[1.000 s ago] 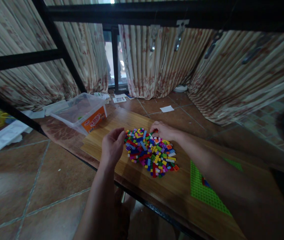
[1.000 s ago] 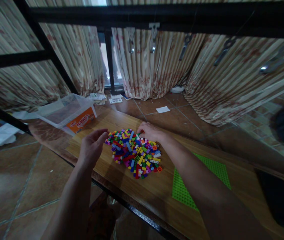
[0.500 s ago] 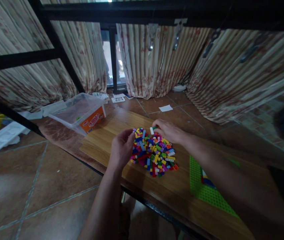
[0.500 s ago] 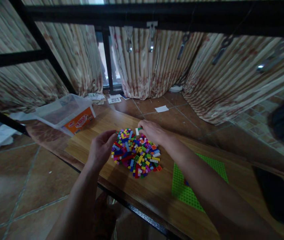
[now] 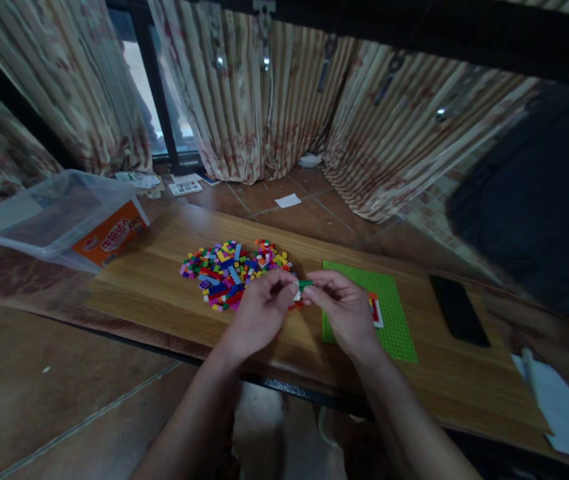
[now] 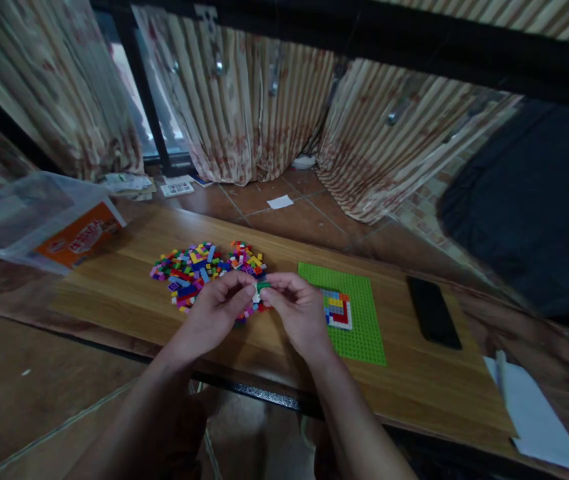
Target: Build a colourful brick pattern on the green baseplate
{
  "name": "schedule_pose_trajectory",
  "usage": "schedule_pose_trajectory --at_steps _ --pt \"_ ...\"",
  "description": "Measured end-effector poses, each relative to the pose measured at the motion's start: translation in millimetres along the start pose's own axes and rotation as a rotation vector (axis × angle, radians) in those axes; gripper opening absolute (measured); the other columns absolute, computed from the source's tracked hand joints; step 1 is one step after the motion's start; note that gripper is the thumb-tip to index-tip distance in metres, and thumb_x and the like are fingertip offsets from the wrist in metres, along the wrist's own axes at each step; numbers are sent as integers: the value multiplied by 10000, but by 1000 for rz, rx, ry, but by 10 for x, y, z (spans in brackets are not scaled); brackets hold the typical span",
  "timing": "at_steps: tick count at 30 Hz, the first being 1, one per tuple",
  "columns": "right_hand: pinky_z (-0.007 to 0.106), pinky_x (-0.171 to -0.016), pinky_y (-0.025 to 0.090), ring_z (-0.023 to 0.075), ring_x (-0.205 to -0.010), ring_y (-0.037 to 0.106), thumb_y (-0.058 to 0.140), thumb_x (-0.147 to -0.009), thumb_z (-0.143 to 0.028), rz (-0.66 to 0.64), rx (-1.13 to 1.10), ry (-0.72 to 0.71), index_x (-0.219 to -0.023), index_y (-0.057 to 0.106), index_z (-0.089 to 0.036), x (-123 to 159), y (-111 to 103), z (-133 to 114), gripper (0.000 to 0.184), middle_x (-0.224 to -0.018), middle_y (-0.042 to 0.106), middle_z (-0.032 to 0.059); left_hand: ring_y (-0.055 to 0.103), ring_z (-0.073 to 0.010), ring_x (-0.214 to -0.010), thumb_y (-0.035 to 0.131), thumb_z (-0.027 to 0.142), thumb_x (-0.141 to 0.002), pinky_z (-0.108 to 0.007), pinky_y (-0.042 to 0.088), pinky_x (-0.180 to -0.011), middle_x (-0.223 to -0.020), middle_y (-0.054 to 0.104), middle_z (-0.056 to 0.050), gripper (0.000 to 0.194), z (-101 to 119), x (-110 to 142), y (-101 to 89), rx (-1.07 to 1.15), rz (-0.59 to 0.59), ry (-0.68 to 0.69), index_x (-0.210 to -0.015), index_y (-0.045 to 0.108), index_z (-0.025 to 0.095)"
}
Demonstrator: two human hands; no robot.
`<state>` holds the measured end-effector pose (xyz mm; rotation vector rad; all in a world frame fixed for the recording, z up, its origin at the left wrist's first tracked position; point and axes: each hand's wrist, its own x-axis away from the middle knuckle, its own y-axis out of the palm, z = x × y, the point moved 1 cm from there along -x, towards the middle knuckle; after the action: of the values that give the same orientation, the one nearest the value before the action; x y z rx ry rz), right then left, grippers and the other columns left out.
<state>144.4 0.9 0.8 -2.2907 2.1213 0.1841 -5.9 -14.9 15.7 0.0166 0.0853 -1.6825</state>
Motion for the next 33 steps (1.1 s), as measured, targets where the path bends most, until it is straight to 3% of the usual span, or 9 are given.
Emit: schedule_pose_trajectory --at_steps 8,14,19,23,28,33 --pt "266 -608 514 124 -626 616 752 -750 -438 16 -217 184 -851 735 -230 126 -234 59 231 -695 690 1 565 -141 -722 463 289 -914 -252 421 -670 -777 617 -6 167 -121 -43 338 -174 57 58 -865 582 183" --pt "222 -539 448 96 -584 561 782 -719 -407 34 -258 190 -779 722 -210 114 -258 129 215 -672 662 -12 568 -134 -679 474 305 -910 -250 415 -647 -750 623 3 170 -127 -49 430 -185 60 16 -872 586 183" --pt "227 -516 428 93 -546 533 781 -714 -394 62 -203 167 -738 717 -212 101 -284 150 194 -620 637 -22 547 -131 -656 505 298 -882 -250 397 -631 -698 605 7 183 -72 -76 480 -159 35 17 -758 574 182" --pt "230 -509 432 97 -535 537 787 -703 -385 57 -190 157 -734 725 -216 89 -296 132 182 -601 643 -17 476 -109 -568 520 322 -856 -237 369 -560 -620 544 20 221 -72 -98 492 10 19 -62 -693 558 178" --pt "243 -513 447 108 -546 558 804 -674 -390 62 -240 207 -744 730 -215 62 -229 137 202 -635 669 -7 452 -90 -528 568 391 -825 -217 351 -505 -605 529 22 261 -112 -91 430 205 26 -173 -687 550 171" --pt "226 -505 430 99 -544 549 801 -676 -413 54 -196 238 -714 740 -205 35 -178 188 220 -616 658 -4 468 -93 -534 573 426 -835 -218 357 -498 -635 567 2 292 -181 -108 354 178 -31 -183 -722 573 158"
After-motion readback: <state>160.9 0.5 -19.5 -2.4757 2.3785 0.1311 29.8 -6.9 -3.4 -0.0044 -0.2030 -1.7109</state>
